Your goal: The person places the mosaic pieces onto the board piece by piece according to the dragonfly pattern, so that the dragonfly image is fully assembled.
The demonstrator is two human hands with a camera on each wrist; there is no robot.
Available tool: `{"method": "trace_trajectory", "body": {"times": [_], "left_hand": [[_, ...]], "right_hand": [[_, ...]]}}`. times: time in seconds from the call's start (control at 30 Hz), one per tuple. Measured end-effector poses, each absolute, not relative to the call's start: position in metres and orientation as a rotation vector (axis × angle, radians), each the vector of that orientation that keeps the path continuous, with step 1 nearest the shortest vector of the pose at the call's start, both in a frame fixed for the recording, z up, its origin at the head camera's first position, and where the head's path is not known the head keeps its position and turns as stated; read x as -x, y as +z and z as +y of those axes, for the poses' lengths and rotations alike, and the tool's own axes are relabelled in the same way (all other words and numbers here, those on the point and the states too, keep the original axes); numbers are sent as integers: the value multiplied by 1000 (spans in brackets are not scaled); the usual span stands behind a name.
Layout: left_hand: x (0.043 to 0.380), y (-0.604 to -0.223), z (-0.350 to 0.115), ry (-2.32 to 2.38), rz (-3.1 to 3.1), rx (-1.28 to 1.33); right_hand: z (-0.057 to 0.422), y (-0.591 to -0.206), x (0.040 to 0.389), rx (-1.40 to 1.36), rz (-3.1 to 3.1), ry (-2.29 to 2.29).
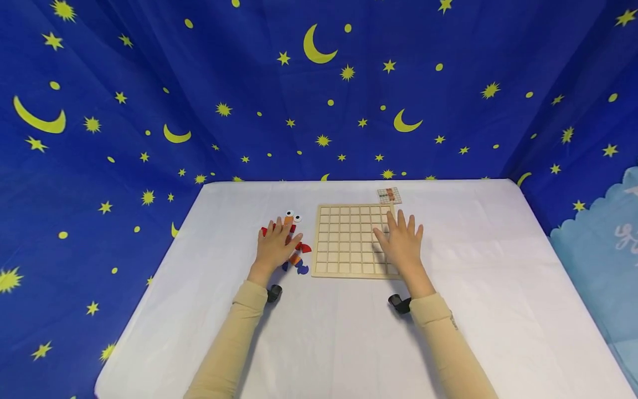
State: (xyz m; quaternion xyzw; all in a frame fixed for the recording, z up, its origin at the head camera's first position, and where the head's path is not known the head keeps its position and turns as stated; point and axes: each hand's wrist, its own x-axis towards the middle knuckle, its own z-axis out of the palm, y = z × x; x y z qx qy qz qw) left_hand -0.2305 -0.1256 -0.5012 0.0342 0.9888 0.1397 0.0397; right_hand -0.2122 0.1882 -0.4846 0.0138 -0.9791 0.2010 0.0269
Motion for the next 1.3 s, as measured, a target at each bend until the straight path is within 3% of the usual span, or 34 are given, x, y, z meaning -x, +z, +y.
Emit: {"method": "trace_trajectory", "body": {"times": [0.43, 1.3], "left_hand": [[247, -506, -154, 538, 2877, 15], [296, -493, -184, 505, 2976, -52]], "right_hand": [[202, -504, 206, -41, -3046, 688], [232, -532, 194, -227, -3079, 897]]}}
